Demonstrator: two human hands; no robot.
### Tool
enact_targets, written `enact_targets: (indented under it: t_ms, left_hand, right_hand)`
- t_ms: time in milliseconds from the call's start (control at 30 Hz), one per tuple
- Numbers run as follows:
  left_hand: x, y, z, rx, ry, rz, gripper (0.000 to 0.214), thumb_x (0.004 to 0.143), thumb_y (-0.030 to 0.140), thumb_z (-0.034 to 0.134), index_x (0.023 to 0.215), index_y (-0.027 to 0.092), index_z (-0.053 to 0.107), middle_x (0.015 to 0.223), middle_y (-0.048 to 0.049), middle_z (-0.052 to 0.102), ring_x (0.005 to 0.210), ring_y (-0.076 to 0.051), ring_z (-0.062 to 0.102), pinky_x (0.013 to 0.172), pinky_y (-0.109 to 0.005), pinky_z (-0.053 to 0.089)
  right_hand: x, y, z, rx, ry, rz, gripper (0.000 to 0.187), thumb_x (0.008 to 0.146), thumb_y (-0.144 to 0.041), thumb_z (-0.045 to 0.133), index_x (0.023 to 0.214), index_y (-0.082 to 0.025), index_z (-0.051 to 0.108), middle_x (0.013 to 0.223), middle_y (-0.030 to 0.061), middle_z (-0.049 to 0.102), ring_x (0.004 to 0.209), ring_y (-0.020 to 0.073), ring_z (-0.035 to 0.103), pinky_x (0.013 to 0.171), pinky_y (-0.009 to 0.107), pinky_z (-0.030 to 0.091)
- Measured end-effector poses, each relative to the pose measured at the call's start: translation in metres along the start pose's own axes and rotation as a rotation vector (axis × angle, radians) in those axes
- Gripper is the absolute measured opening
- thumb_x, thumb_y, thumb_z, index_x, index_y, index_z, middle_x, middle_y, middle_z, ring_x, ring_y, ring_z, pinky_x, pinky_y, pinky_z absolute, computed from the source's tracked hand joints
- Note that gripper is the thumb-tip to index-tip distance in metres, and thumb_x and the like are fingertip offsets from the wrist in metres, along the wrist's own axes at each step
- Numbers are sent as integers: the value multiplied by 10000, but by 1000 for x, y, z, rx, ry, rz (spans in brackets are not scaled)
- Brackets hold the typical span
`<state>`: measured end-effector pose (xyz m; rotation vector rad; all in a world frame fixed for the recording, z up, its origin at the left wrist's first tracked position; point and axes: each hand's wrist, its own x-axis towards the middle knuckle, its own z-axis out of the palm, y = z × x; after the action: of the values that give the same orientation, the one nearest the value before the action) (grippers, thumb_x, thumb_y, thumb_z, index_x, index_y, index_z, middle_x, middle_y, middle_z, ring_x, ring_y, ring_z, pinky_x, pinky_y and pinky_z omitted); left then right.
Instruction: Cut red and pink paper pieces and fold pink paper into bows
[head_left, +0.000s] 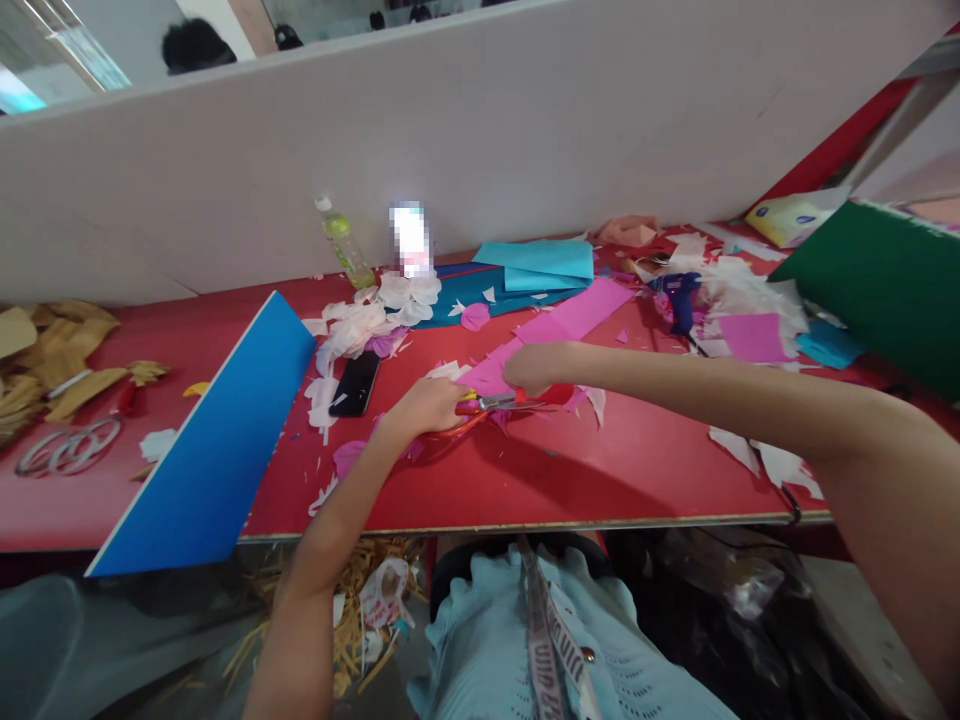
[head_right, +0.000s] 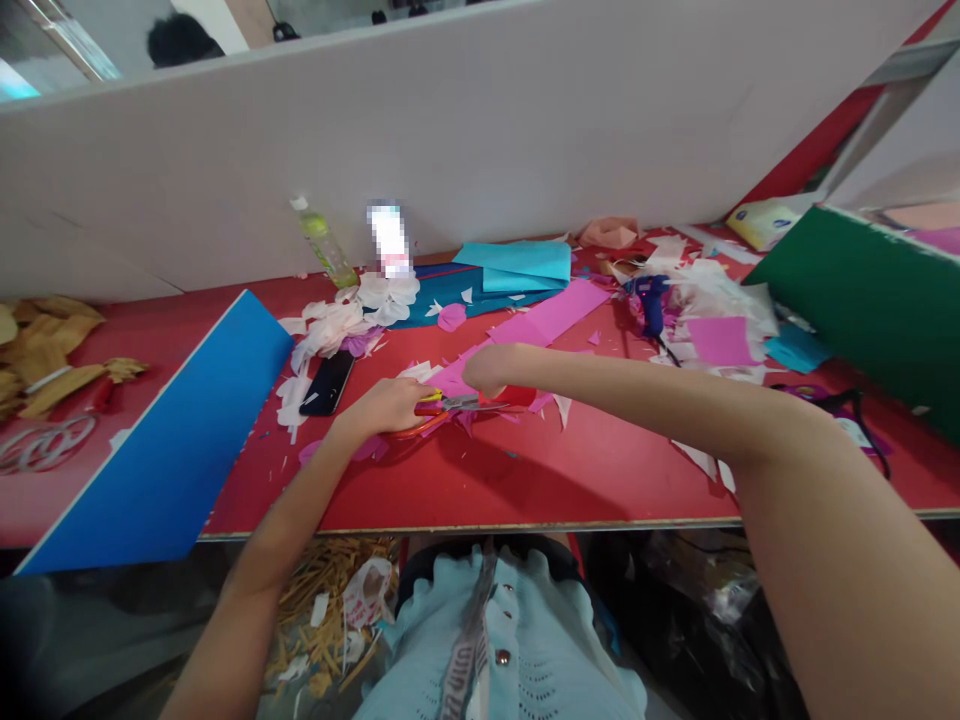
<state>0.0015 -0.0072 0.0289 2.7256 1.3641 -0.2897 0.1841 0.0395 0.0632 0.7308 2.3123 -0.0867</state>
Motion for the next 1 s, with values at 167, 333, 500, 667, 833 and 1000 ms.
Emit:
enact_targets:
  t_ms: [167, 333, 500, 667, 833, 1000]
  left_hand:
    - [0, 0, 1, 37, 2, 19, 344, 822, 428, 408, 984, 200, 610, 936, -99, 649, 879, -229, 591, 713, -299, 421]
    - [-2, -1, 0, 42, 21, 57, 296, 810, 387, 428, 948, 202, 613, 909, -90, 651, 864, -221, 591, 724, -297, 415]
    - [-2, -3, 3, 33, -3, 51, 293, 800, 375, 429, 955, 209, 613, 923, -87, 649, 876, -225, 590, 719, -295, 419]
    - [-2, -6, 6, 18, 2, 56, 270, 789, 346, 449, 965, 217, 607, 949, -80, 644, 914, -220, 582, 731, -284, 420]
    - [-3, -7, 4, 14, 2, 35, 333, 783, 393, 468, 1044, 219, 580, 990, -90, 621, 933, -225, 571, 726, -290, 437]
    - [-4, -7, 5, -7, 70, 105, 383, 779, 353, 492, 1137, 221, 526, 1161, -65, 575, 1101, -209, 494, 918, -320, 384]
  right_hand:
    - [3, -4, 0, 3, -30, -12, 221, 695, -107, 548, 890, -90, 650, 876, 138, 631, 756, 225, 552, 615, 321, 358]
    - [6, -8, 1, -3, -33, -2, 183, 669, -99, 570, 834, -116, 649, 823, 120, 630, 732, 232, 563, 619, 327, 366]
    - [4, -10, -1, -54, -43, -35, 212, 689, -110, 547, 876, -98, 645, 848, 135, 632, 735, 241, 574, 611, 331, 383]
    - [7, -10, -1, 20, -50, -21, 186, 669, -112, 576, 835, -112, 660, 804, 119, 631, 774, 241, 561, 647, 341, 385]
    - [9, -10, -2, 33, -52, 7, 158, 645, -69, 579, 774, -118, 654, 731, 95, 620, 753, 242, 560, 632, 345, 383]
    - [1, -9, -3, 47, -7, 10, 149, 683, -80, 555, 758, -162, 654, 800, 101, 634, 754, 228, 546, 632, 342, 371]
